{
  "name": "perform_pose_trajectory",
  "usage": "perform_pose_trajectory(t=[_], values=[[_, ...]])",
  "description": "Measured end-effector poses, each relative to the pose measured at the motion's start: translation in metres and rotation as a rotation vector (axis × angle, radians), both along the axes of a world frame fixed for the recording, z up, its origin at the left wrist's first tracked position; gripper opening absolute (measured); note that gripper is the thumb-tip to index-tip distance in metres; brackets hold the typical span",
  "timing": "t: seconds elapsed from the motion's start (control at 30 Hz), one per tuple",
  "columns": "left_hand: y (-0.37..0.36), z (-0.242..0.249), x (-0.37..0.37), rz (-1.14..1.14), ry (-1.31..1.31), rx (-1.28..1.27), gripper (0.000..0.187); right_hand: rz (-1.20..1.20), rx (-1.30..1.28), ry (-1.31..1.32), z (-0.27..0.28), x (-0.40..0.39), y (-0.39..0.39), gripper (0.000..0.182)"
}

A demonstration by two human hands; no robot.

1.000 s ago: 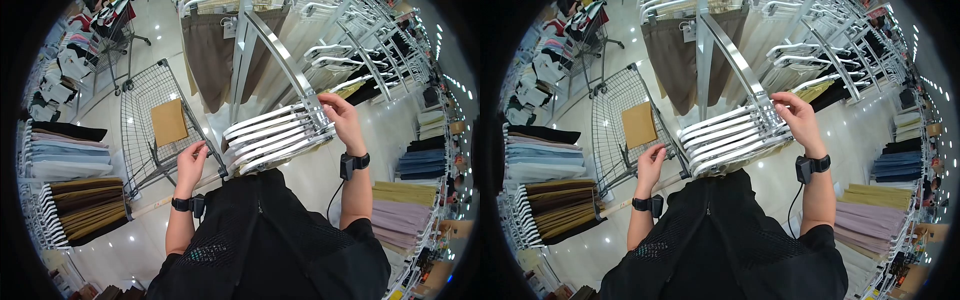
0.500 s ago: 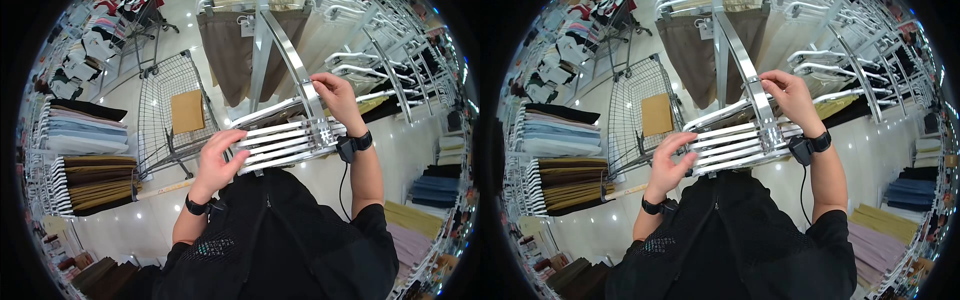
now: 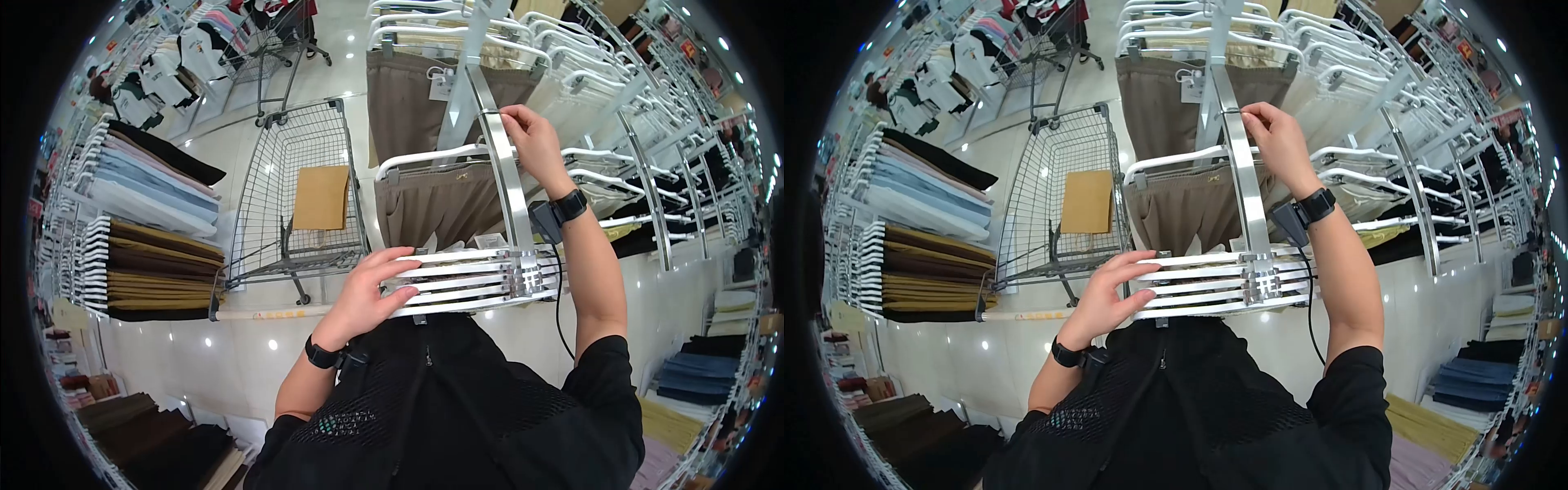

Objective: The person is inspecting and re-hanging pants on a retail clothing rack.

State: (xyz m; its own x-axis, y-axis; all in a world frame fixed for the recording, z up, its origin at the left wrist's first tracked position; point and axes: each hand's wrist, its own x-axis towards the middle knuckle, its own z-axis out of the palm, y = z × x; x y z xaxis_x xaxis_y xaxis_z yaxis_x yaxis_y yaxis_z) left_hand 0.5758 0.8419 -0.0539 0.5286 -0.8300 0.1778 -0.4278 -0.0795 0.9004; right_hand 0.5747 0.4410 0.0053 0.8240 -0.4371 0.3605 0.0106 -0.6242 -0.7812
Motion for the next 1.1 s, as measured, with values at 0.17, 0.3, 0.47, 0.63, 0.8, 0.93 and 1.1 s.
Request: perform_pose_trajectory(t=[0.17, 0.3, 0.47, 0.63, 0.8, 0.93, 1.1], values=[[0.009, -0.006, -0.001, 0.018, 0.051, -0.059, 0.039, 0.017, 0.008, 0.014, -0.006, 0.025, -0.019, 0.022], [0.012, -0.008, 0.0, 0.022, 0.107, -0.103, 0.038, 0.016, 0.003, 0.021, -0.005, 0.036, -0.025, 0.023], [0.013, -0.013, 0.001, 0.034, 0.107, -0.122, 0.036, 0.017, 0.02, 0.052, 0.002, 0.041, -0.025, 0.024], [0.012, -0.016, 0.003, 0.02, 0.168, -0.125, 0.034, 0.041, 0.092, 0.1, 0.004, 0.041, -0.029, 0.025], [0.013, -0.017, 0.003, 0.018, 0.139, -0.128, 0.033, -0.012, -0.039, -0.03, 0.016, 0.006, 0.0, 0.03], [0.013, -0.02, 0.005, -0.002, 0.136, -0.128, 0.034, 0.106, 0.05, -0.026, 0.031, -0.053, 0.028, 0.027], [0.01, -0.019, 0.009, -0.007, 0.182, -0.114, 0.035, 0.138, -0.119, 0.112, 0.052, -0.135, 0.068, 0.024]])
